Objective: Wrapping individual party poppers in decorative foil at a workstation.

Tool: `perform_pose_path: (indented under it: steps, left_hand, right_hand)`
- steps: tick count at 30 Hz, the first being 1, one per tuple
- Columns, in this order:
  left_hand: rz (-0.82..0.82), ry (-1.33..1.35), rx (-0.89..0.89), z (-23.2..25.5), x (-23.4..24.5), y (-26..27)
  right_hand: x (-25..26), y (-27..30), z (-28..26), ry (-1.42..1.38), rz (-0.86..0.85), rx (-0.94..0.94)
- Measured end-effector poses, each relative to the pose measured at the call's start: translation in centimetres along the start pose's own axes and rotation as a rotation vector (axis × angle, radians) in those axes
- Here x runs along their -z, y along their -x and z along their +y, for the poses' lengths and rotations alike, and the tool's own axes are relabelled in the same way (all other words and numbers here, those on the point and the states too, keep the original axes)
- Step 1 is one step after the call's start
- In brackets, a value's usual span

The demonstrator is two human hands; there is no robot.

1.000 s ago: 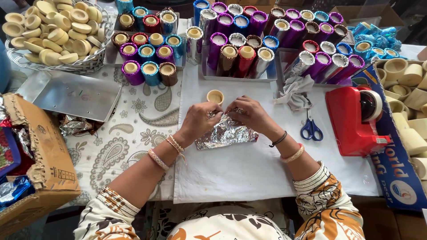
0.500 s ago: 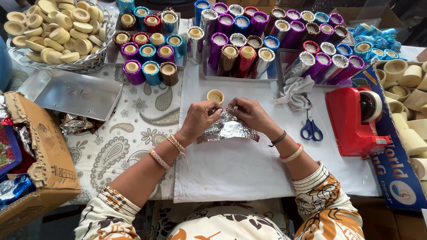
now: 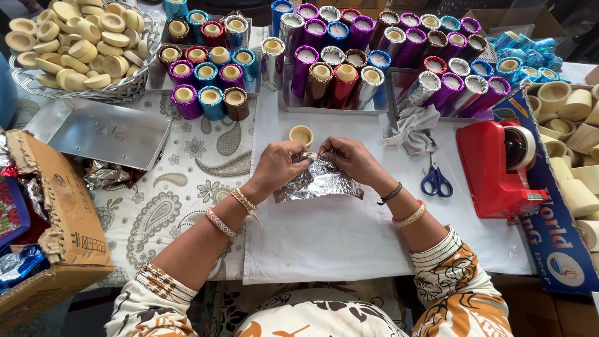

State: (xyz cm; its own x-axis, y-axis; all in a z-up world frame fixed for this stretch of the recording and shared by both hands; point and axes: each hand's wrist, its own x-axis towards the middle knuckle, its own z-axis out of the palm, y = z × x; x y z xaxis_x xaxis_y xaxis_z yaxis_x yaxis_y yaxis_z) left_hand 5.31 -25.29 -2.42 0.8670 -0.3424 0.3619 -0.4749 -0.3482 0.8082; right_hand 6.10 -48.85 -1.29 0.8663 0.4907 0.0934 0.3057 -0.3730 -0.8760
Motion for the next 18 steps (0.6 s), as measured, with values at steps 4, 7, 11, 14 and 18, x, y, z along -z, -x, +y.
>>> perform_pose_path:
  steps: [4, 7, 11, 14, 18]
  left_hand:
    - [-0.016, -0.009, 0.025, 0.2, 0.1, 0.0]
    - [-0.023, -0.032, 0.034, 0.4, 0.2, 0.1]
    - [0.069, -0.108, -0.157, 0.9, 0.2, 0.5]
    - [0.168, -0.324, -0.4, 1.4, 0.4, 0.9]
    - [0.207, -0.725, -0.761, 1.7, 1.1, 1.5]
  right_hand:
    - [0.0, 0.0, -0.3, 0.038, 0.001, -0.013]
    - [0.1, 0.0, -0.5, 0.085, 0.004, -0.013]
    - [0.4, 0.3, -2.0, 0.075, 0.015, 0.033]
    - [0.4, 0.5, -2.9, 0.297, 0.134, 0.201]
    - [0.2, 1.0, -2.5, 0.576, 0.335, 0.561]
